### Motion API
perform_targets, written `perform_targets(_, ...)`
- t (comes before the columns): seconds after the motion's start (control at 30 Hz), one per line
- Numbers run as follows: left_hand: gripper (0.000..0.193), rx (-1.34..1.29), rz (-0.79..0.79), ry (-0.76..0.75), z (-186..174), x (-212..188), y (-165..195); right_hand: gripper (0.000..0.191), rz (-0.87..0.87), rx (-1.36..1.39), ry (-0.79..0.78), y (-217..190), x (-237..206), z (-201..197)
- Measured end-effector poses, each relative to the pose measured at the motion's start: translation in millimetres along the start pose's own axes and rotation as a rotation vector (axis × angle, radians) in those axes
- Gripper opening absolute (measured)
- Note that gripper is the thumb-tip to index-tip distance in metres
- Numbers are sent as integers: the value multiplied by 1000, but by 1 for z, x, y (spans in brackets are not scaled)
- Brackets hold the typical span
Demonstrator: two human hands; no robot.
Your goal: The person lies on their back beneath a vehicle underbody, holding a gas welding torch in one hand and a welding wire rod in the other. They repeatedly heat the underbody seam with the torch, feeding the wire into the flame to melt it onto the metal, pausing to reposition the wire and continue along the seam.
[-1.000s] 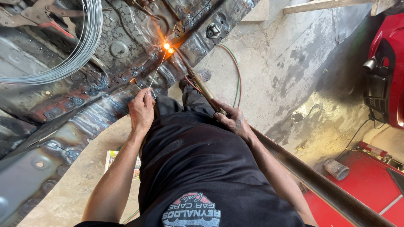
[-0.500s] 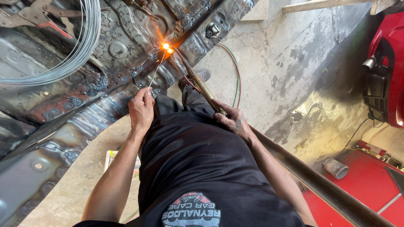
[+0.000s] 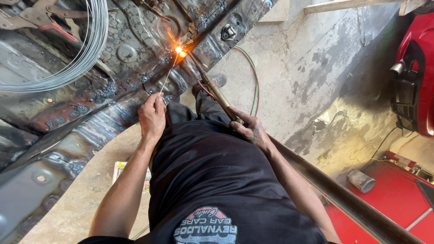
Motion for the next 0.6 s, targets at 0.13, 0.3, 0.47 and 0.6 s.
perform_targets(0.13, 27, 20, 22, 9, 0, 0, 2, 57, 2, -2, -7, 0, 0, 0)
perform_targets(0.3, 26, 48, 16, 17, -2, 1, 3, 57, -14, 15, -2, 0, -1, 1)
perform_targets(0.47, 25, 26, 32, 21, -2, 2, 6, 57, 18, 13, -1, 1, -2, 1)
perform_targets(0.6, 26, 22, 30, 23, -3, 1, 7, 55, -38, 7, -8, -4, -2, 1)
Point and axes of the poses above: each hand's wrist, its own x-axis towards the middle knuckle, its own z-axis out of the palm, y = z × x, the point moved 7 cm from there along x, towards the middle knuckle, and after that the axes turned 10 degrees about x, right-handed, at the moved point
